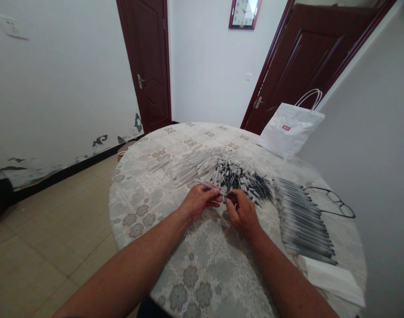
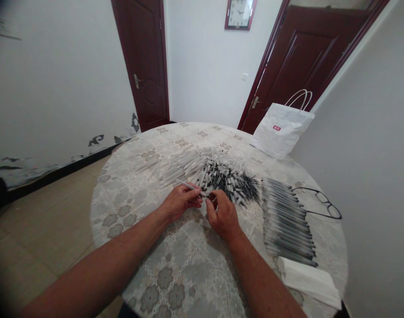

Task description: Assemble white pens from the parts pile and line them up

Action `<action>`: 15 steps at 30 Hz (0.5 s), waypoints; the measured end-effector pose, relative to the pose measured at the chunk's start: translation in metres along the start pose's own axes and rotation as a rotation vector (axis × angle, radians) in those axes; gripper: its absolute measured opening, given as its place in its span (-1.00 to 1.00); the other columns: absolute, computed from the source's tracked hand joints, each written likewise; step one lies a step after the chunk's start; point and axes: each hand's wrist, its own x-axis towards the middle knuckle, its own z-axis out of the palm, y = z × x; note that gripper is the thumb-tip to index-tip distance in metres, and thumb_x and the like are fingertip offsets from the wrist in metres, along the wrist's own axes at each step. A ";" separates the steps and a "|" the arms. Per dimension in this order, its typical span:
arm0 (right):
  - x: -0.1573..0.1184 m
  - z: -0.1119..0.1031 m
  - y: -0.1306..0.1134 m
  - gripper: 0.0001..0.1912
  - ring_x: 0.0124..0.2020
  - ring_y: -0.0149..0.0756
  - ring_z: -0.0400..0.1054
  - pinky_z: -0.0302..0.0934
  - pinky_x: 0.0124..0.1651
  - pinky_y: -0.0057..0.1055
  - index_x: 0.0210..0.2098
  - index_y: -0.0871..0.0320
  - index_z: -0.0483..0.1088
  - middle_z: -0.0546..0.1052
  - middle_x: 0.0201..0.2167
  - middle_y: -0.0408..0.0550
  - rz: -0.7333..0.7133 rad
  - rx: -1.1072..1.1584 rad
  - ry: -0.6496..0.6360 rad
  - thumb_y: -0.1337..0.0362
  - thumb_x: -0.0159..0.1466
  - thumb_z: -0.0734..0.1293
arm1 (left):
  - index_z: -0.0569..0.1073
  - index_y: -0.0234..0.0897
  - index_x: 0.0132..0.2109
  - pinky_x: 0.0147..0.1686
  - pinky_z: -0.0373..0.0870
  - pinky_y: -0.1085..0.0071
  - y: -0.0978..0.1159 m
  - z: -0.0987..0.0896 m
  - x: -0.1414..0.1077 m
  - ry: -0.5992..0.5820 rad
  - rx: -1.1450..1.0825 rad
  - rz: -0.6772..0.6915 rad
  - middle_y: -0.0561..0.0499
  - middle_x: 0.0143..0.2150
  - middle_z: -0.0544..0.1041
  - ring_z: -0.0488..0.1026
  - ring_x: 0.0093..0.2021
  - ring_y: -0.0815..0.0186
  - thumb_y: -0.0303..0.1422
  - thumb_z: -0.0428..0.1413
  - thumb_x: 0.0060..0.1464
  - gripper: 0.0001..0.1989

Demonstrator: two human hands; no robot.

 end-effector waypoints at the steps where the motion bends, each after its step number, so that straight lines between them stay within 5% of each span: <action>1: 0.000 0.000 -0.001 -0.85 -0.32 -0.29 0.35 0.22 -0.19 -0.37 -0.12 0.13 0.33 0.44 -0.31 -0.07 -0.010 -0.013 -0.004 0.22 0.39 0.20 | 0.50 -0.34 -0.26 -0.36 0.54 0.37 0.000 0.000 0.000 -0.001 -0.001 0.004 -0.04 -0.39 0.56 0.55 -0.40 0.31 -0.23 0.38 -0.08 -0.67; 9: 0.000 -0.001 0.000 -0.68 -0.41 -0.30 0.29 0.12 -0.30 -0.37 -0.37 0.09 0.28 0.37 -0.47 -0.12 0.020 -0.050 -0.093 0.22 0.47 0.06 | 0.50 -0.35 -0.23 -0.36 0.56 0.35 -0.002 0.000 -0.001 -0.028 0.006 0.011 -0.09 -0.27 0.59 0.55 -0.38 0.30 -0.22 0.39 -0.10 -0.64; 15: -0.003 -0.002 0.000 -0.83 -0.34 -0.29 0.37 0.21 -0.22 -0.37 -0.09 0.13 0.31 0.46 -0.33 -0.09 0.040 0.025 -0.035 0.20 0.38 0.22 | 0.50 -0.35 -0.24 -0.39 0.54 0.38 -0.003 -0.001 0.001 -0.013 -0.006 0.030 -0.03 -0.38 0.55 0.55 -0.40 0.31 -0.21 0.37 -0.07 -0.65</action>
